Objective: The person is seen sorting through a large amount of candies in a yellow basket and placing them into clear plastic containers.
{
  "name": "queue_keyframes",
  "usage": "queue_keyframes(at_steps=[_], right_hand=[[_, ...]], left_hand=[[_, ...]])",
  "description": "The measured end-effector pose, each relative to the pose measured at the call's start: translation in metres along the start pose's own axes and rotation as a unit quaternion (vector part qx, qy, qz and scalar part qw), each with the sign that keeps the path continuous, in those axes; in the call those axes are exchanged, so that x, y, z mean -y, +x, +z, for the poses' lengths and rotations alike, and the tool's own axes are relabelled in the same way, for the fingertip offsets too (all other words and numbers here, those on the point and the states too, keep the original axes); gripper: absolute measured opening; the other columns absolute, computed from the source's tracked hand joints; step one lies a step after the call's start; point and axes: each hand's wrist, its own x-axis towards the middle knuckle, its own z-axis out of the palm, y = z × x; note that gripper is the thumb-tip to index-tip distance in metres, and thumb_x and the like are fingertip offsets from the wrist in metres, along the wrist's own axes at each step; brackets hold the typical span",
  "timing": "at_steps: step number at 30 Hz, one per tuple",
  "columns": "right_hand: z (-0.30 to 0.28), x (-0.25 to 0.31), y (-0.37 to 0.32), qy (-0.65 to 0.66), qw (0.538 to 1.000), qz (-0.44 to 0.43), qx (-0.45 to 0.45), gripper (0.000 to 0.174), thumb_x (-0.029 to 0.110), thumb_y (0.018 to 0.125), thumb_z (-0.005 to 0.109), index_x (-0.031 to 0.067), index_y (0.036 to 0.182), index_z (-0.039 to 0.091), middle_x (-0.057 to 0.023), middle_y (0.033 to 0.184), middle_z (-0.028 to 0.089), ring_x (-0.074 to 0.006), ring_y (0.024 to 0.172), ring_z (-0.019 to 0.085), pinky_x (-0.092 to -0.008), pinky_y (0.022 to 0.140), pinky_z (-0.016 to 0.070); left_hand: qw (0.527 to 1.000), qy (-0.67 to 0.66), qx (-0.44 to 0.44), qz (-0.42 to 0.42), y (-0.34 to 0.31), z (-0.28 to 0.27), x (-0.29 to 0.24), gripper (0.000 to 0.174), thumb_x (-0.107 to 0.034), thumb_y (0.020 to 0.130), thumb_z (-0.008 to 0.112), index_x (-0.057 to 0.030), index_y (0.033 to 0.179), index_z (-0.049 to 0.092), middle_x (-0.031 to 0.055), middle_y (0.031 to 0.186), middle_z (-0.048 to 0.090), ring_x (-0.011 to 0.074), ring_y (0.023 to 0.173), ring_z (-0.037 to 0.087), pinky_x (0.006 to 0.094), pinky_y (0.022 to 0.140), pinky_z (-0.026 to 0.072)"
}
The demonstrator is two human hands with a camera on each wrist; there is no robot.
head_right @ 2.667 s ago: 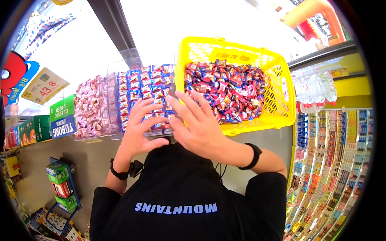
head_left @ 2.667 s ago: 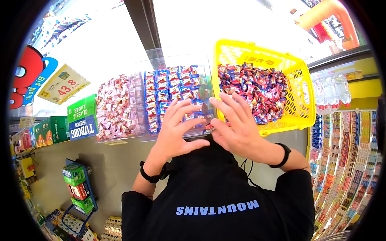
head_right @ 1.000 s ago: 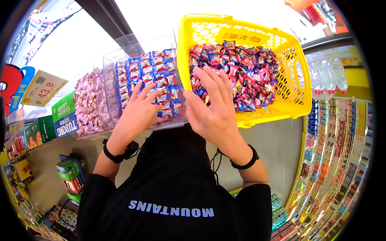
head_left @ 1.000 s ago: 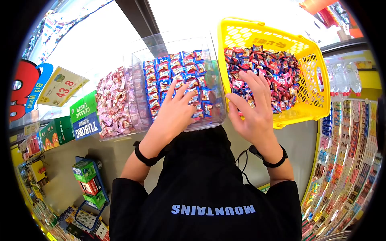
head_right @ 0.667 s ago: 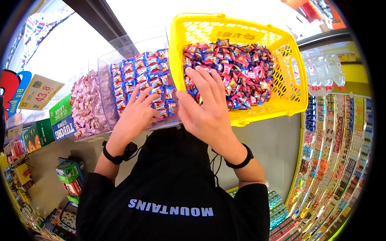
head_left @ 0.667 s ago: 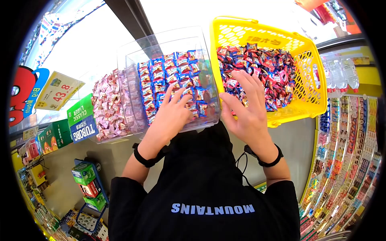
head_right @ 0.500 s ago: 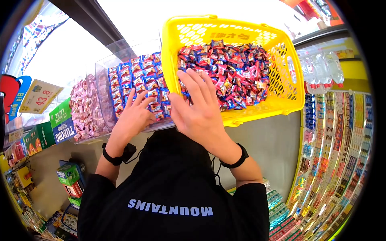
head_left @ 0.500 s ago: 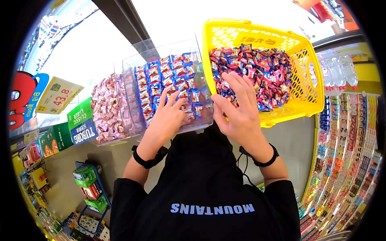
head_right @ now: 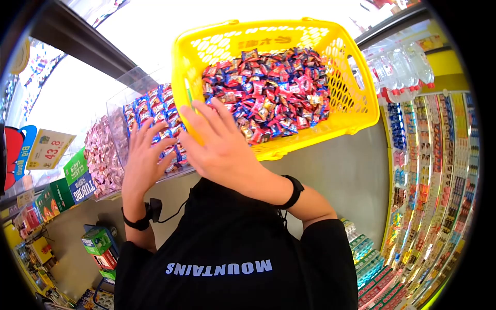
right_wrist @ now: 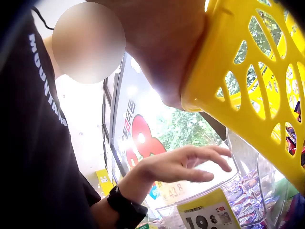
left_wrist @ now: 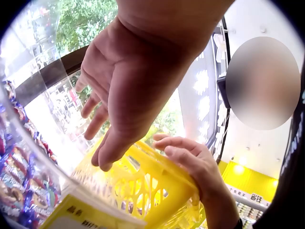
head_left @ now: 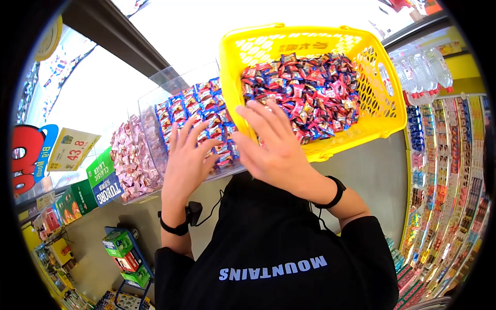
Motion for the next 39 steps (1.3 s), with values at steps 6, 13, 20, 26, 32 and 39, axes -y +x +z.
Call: queue_keyframes(at_steps=[6,13,20,26,32,39], right_hand=[[-0.023,-0.016,-0.013,0.035,0.999,-0.025,0.000,0.031,0.017,0.087,0.082,0.0084,0.116,0.075,-0.0170,0.140,0.065,-0.0383,0.135,0.060,-0.0579,0.120,0.0434],[-0.103,-0.097,-0.057,-0.032,0.998,0.043,-0.042,0.034,0.014,0.083,0.087,0.0103,0.114,0.075,-0.0123,0.136,0.069,-0.0355,0.131,0.064,-0.0558,0.119,0.0462],[-0.147,-0.166,-0.096,-0.108,0.988,0.078,-0.083,0.024,0.017,0.087,0.084,0.0075,0.108,0.075,-0.0131,0.130,0.069,-0.0354,0.125,0.065,-0.0524,0.115,0.0483],[-0.162,-0.197,-0.112,-0.051,0.987,0.104,-0.114,0.023,0.012,0.085,0.084,0.0058,0.105,0.076,-0.0133,0.125,0.071,-0.0363,0.119,0.067,-0.0512,0.109,0.0511],[-0.159,-0.204,-0.115,-0.020,0.990,0.097,-0.105,0.018,0.014,0.087,0.081,0.0092,0.104,0.078,-0.0085,0.128,0.073,-0.0301,0.121,0.068,-0.0523,0.115,0.0476],[-0.157,-0.203,-0.116,-0.032,0.990,0.085,-0.111,0.019,0.019,0.086,0.081,0.0087,0.100,0.075,-0.0087,0.119,0.069,-0.0283,0.119,0.065,-0.0537,0.117,0.0441]], left_hand=[[0.992,0.069,-0.101,-0.013,0.025,-0.059,-0.042,0.033,-0.016,0.088,0.085,-0.0163,0.120,0.078,0.0111,0.151,0.062,0.0391,0.151,0.048,0.0613,0.129,0.0307],[0.984,0.112,-0.129,0.052,0.088,-0.116,-0.094,0.032,-0.012,0.084,0.086,-0.0139,0.115,0.080,0.0115,0.150,0.063,0.0414,0.149,0.050,0.0607,0.127,0.0355],[0.965,0.119,-0.110,0.208,0.203,-0.128,-0.145,0.026,-0.015,0.091,0.081,-0.0140,0.117,0.079,0.0105,0.154,0.062,0.0385,0.152,0.048,0.0534,0.125,0.0383],[0.951,0.055,-0.067,0.298,0.299,-0.056,-0.191,0.023,-0.021,0.092,0.081,-0.0129,0.114,0.077,0.0116,0.149,0.062,0.0377,0.149,0.050,0.0557,0.127,0.0356],[0.934,0.190,-0.046,0.298,0.340,0.070,-0.200,0.029,-0.038,0.089,0.081,-0.0153,0.107,0.082,0.0091,0.152,0.061,0.0323,0.156,0.042,0.0630,0.135,0.0164],[0.925,0.276,0.036,0.257,0.338,0.124,-0.182,0.028,-0.038,0.082,0.084,-0.0120,0.092,0.083,0.0102,0.151,0.063,0.0316,0.157,0.041,0.0642,0.136,0.0123]])
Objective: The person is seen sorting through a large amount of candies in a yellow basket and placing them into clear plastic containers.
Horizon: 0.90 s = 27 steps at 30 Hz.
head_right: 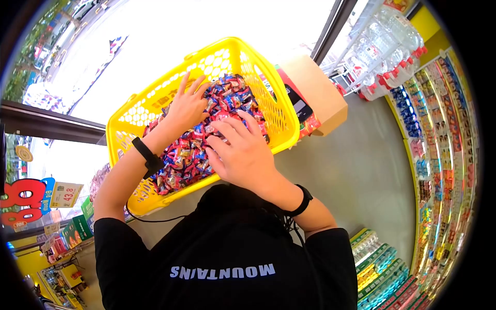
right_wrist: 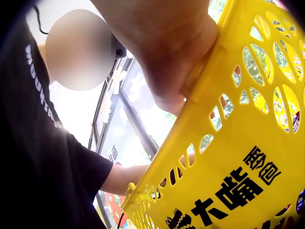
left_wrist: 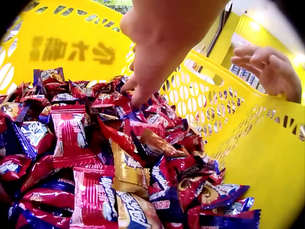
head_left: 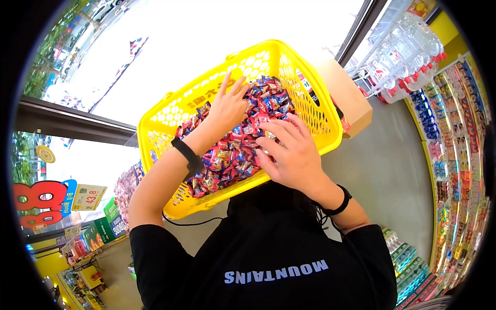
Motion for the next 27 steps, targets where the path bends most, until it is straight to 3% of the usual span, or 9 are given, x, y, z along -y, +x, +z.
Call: queue_keyframes(at_steps=[5,10,17,24,27], right_hand=[[0.001,0.001,0.001,0.000,1.000,0.006,0.014,0.018,0.019,0.086,0.080,0.0087,0.101,0.075,-0.0098,0.122,0.069,-0.0300,0.123,0.064,-0.0556,0.118,0.0430],[0.000,0.001,0.003,0.005,1.000,0.014,0.008,0.024,0.018,0.086,0.081,0.0086,0.107,0.075,-0.0119,0.128,0.068,-0.0314,0.127,0.064,-0.0557,0.117,0.0436],[-0.005,0.008,0.007,0.031,0.999,-0.007,-0.010,0.042,0.010,0.084,0.080,0.0092,0.126,0.076,-0.0192,0.143,0.063,-0.0414,0.133,0.060,-0.0569,0.114,0.0473],[0.002,0.036,0.014,0.080,0.990,-0.112,0.008,0.034,0.008,0.081,0.081,0.0080,0.115,0.076,-0.0171,0.139,0.065,-0.0386,0.132,0.061,-0.0590,0.114,0.0472],[0.014,0.051,0.017,0.084,0.987,-0.136,0.036,0.033,0.012,0.082,0.082,0.0067,0.114,0.075,-0.0162,0.139,0.066,-0.0371,0.132,0.062,-0.0582,0.115,0.0465]], left_hand=[[0.999,-0.041,0.014,-0.028,-0.006,-0.015,0.001,0.023,-0.033,0.079,0.084,-0.0121,0.089,0.081,0.0104,0.144,0.065,0.0327,0.155,0.043,0.0651,0.135,0.0129],[0.989,-0.146,-0.012,-0.022,-0.017,-0.069,0.003,0.025,-0.033,0.080,0.084,-0.0113,0.092,0.080,0.0101,0.141,0.065,0.0341,0.154,0.044,0.0637,0.135,0.0174],[0.977,-0.206,-0.055,-0.009,-0.065,-0.164,-0.018,0.022,-0.026,0.080,0.084,-0.0091,0.093,0.077,0.0091,0.141,0.064,0.0359,0.151,0.046,0.0639,0.132,0.0242],[0.938,-0.332,-0.059,-0.080,-0.137,-0.166,-0.032,0.024,-0.028,0.081,0.083,-0.0097,0.095,0.076,0.0100,0.139,0.063,0.0371,0.153,0.044,0.0653,0.132,0.0243],[0.937,-0.323,-0.046,-0.122,-0.167,-0.169,-0.037,0.026,-0.026,0.082,0.084,-0.0114,0.101,0.077,0.0094,0.144,0.062,0.0379,0.155,0.042,0.0672,0.132,0.0212]])
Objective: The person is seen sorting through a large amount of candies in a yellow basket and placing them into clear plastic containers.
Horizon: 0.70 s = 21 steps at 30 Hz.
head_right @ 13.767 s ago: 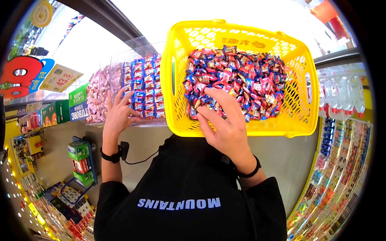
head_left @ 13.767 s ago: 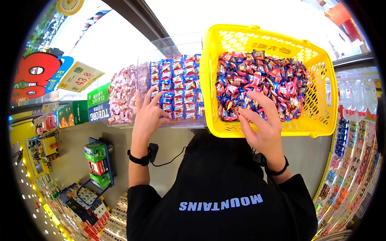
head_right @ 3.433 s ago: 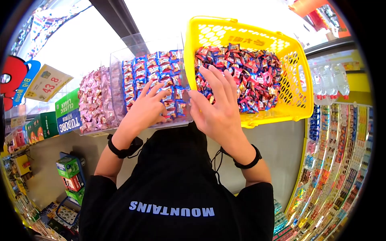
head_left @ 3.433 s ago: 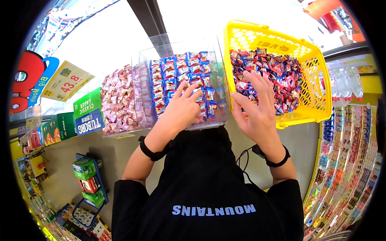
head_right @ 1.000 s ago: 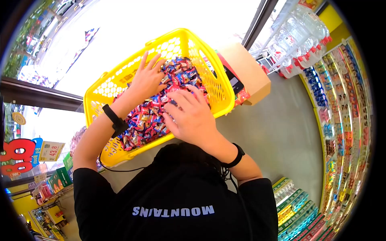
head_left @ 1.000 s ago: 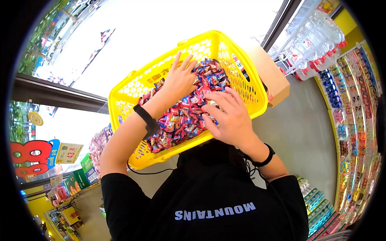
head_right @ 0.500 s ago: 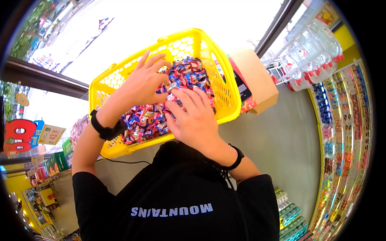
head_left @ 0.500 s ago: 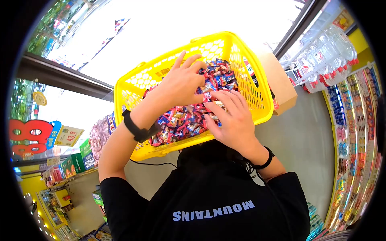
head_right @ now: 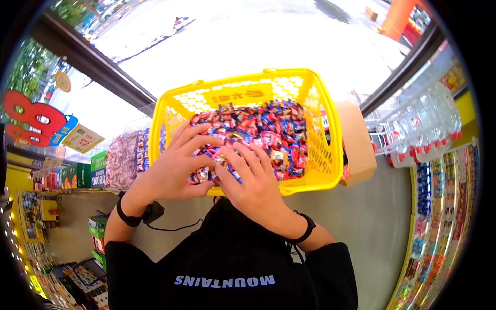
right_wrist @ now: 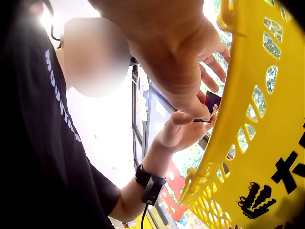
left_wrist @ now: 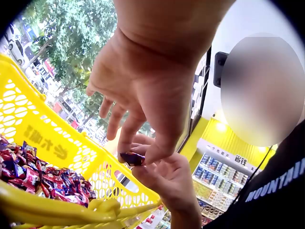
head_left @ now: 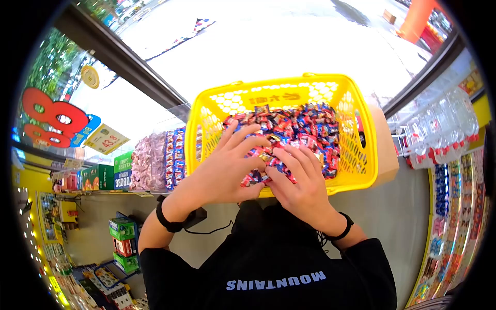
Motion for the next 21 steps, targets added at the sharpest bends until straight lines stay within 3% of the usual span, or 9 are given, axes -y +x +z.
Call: queue_keyframes(at_steps=[11,12,13,16,18,21], right_hand=[[0.061,0.043,0.033,0.017,0.992,-0.081,0.095,0.030,0.026,0.091,0.077,0.0043,0.112,0.071,-0.0137,0.141,0.065,-0.0349,0.135,0.059,-0.0583,0.117,0.0433],[0.067,0.049,0.037,0.021,0.994,-0.074,0.081,0.033,0.021,0.081,0.084,0.0060,0.108,0.073,-0.0106,0.140,0.067,-0.0349,0.134,0.060,-0.0563,0.115,0.0463],[0.073,0.051,0.040,0.028,0.994,-0.071,0.079,0.033,0.021,0.080,0.085,0.0059,0.107,0.072,-0.0106,0.140,0.067,-0.0348,0.133,0.061,-0.0559,0.114,0.0468],[0.081,0.059,0.055,0.052,0.995,-0.058,0.067,0.032,0.018,0.077,0.086,0.0060,0.103,0.072,-0.0100,0.138,0.068,-0.0344,0.131,0.063,-0.0536,0.110,0.0496],[0.090,0.058,0.056,0.062,0.993,-0.057,0.085,0.031,0.023,0.081,0.084,0.0058,0.104,0.072,-0.0097,0.138,0.068,-0.0327,0.133,0.062,-0.0533,0.114,0.0471],[0.106,0.056,0.052,0.094,0.991,-0.036,0.088,0.030,0.020,0.081,0.086,0.0064,0.104,0.073,-0.0099,0.138,0.068,-0.0330,0.132,0.063,-0.0511,0.112,0.0500]], left_hand=[[0.988,-0.027,-0.076,-0.132,-0.104,-0.002,0.030,0.019,-0.032,0.092,0.081,-0.0165,0.101,0.077,0.0072,0.146,0.060,0.0375,0.156,0.040,0.0701,0.131,0.0123],[0.986,-0.020,-0.094,-0.134,-0.111,0.002,0.036,0.020,-0.034,0.092,0.082,-0.0170,0.101,0.078,0.0070,0.146,0.061,0.0374,0.155,0.040,0.0703,0.131,0.0123],[0.984,-0.013,-0.113,-0.136,-0.117,0.006,0.041,0.021,-0.035,0.092,0.082,-0.0174,0.102,0.078,0.0069,0.147,0.061,0.0372,0.155,0.041,0.0705,0.131,0.0122],[0.978,-0.025,-0.156,-0.134,-0.133,0.016,0.061,0.023,-0.035,0.088,0.088,-0.0248,0.108,0.083,0.0028,0.146,0.063,0.0362,0.154,0.042,0.0676,0.132,0.0117],[0.974,-0.019,-0.193,-0.116,-0.137,0.023,0.073,0.028,-0.029,0.082,0.092,-0.0292,0.109,0.085,-0.0001,0.142,0.066,0.0343,0.150,0.045,0.0656,0.132,0.0148],[0.968,-0.017,-0.239,-0.073,-0.142,0.035,0.094,0.033,-0.023,0.076,0.093,-0.0292,0.107,0.085,-0.0010,0.139,0.069,0.0336,0.148,0.048,0.0657,0.132,0.0180]])
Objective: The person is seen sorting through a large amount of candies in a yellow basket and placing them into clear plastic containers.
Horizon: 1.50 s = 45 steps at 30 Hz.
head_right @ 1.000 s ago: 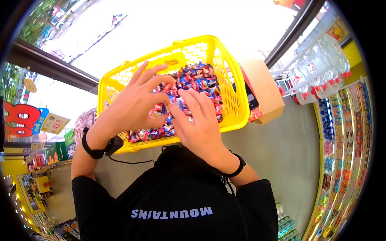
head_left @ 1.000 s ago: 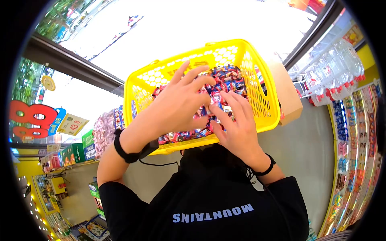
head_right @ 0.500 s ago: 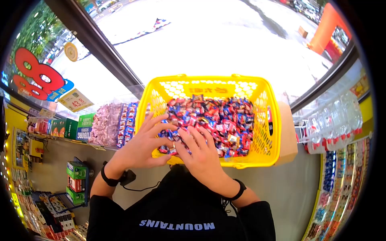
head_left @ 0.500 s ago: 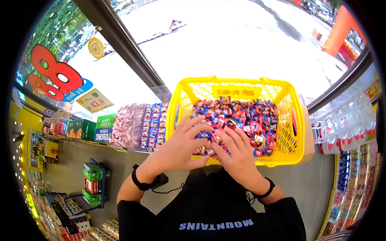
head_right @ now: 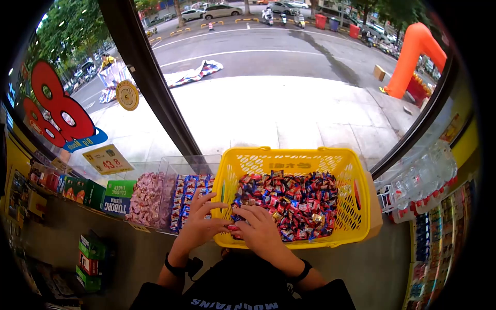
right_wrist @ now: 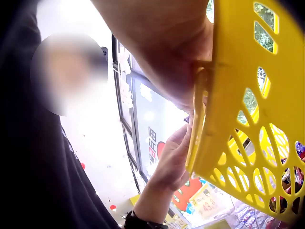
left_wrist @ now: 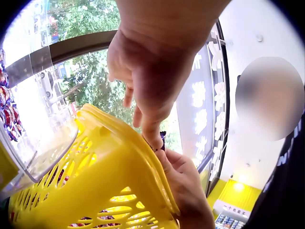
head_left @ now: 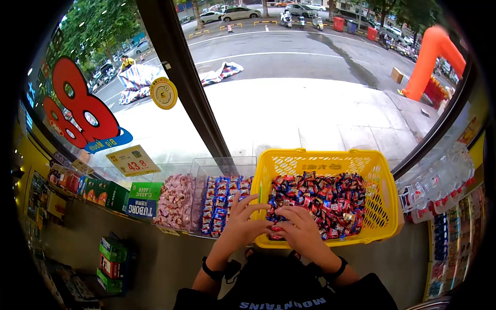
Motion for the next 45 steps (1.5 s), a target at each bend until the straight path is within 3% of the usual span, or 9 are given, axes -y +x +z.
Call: queue_keyframes(at_steps=[3,8,12,13,20,24,27,33,45], right_hand=[[0.002,-0.001,0.004,0.041,0.999,0.008,-0.023,0.034,0.011,0.076,0.090,0.0065,0.106,0.075,-0.0114,0.137,0.069,-0.0364,0.129,0.065,-0.0495,0.107,0.0551],[0.003,0.003,0.000,0.009,0.998,0.045,-0.048,0.032,0.012,0.075,0.090,0.0076,0.103,0.076,-0.0117,0.139,0.068,-0.0377,0.133,0.063,-0.0505,0.108,0.0539],[-0.004,0.006,0.004,-0.015,0.998,0.043,-0.047,0.029,0.015,0.076,0.090,0.0096,0.100,0.076,-0.0099,0.139,0.069,-0.0359,0.135,0.062,-0.0506,0.107,0.0523],[-0.003,0.004,0.003,-0.020,0.998,0.038,-0.050,0.028,0.015,0.076,0.089,0.0099,0.099,0.075,-0.0094,0.139,0.069,-0.0354,0.135,0.062,-0.0502,0.107,0.0524],[-0.004,0.007,0.003,-0.022,0.997,0.052,-0.047,0.024,0.016,0.078,0.089,0.0104,0.097,0.075,-0.0084,0.140,0.069,-0.0333,0.137,0.061,-0.0489,0.107,0.0519],[-0.002,0.008,0.003,-0.012,0.997,0.065,-0.047,0.025,0.015,0.079,0.089,0.0094,0.100,0.076,-0.0099,0.142,0.068,-0.0340,0.138,0.060,-0.0494,0.111,0.0507],[-0.005,0.007,0.005,-0.001,0.997,0.070,-0.036,0.027,0.014,0.080,0.089,0.0092,0.104,0.078,-0.0109,0.144,0.066,-0.0352,0.140,0.059,-0.0496,0.113,0.0497],[-0.004,0.004,0.003,0.021,0.997,0.072,-0.011,0.028,0.013,0.082,0.088,0.0102,0.109,0.078,-0.0117,0.146,0.065,-0.0363,0.141,0.058,-0.0498,0.115,0.0490],[-0.003,0.003,0.006,0.080,0.993,0.084,-0.016,0.028,0.012,0.084,0.088,0.0090,0.110,0.079,-0.0143,0.145,0.065,-0.0393,0.139,0.060,-0.0512,0.117,0.0491]], left_hand=[[0.999,0.012,-0.029,0.009,0.001,0.004,0.003,0.029,-0.021,0.075,0.093,-0.0270,0.102,0.082,-0.0053,0.137,0.070,0.0323,0.145,0.053,0.0685,0.130,0.0228],[0.997,0.041,-0.058,0.034,0.003,0.013,0.007,0.028,-0.015,0.072,0.093,-0.0253,0.094,0.080,-0.0058,0.127,0.074,0.0305,0.139,0.057,0.0660,0.131,0.0231],[0.994,0.081,-0.049,0.056,0.004,0.009,0.004,0.021,-0.021,0.075,0.093,-0.0224,0.090,0.077,-0.0058,0.124,0.073,0.0278,0.138,0.059,0.0662,0.130,0.0246],[0.993,0.086,-0.046,0.067,0.003,0.008,0.004,0.016,-0.027,0.086,0.086,-0.0199,0.094,0.074,-0.0049,0.126,0.071,0.0262,0.141,0.057,0.0684,0.129,0.0276],[0.988,0.116,0.015,0.100,0.006,0.006,0.008,0.011,-0.023,0.091,0.080,-0.0180,0.095,0.071,-0.0027,0.127,0.071,0.0259,0.141,0.058,0.0684,0.129,0.0265],[0.993,0.076,0.004,0.086,0.009,0.005,0.008,0.019,-0.021,0.081,0.088,-0.0207,0.096,0.076,-0.0027,0.127,0.069,0.0285,0.137,0.058,0.0652,0.129,0.0272],[0.999,0.011,-0.022,0.037,0.013,0.003,0.002,0.022,-0.022,0.083,0.089,-0.0222,0.102,0.078,-0.0022,0.131,0.069,0.0302,0.137,0.057,0.0653,0.130,0.0260],[0.995,0.053,-0.038,0.074,0.006,0.008,0.007,0.033,-0.027,0.083,0.090,-0.0257,0.115,0.080,-0.0014,0.136,0.067,0.0282,0.139,0.057,0.0668,0.130,0.0246],[0.995,-0.002,-0.074,0.065,-0.006,0.012,0.007,0.041,-0.025,0.080,0.093,-0.0263,0.120,0.081,-0.0018,0.137,0.068,0.0274,0.138,0.058,0.0671,0.131,0.0230]])
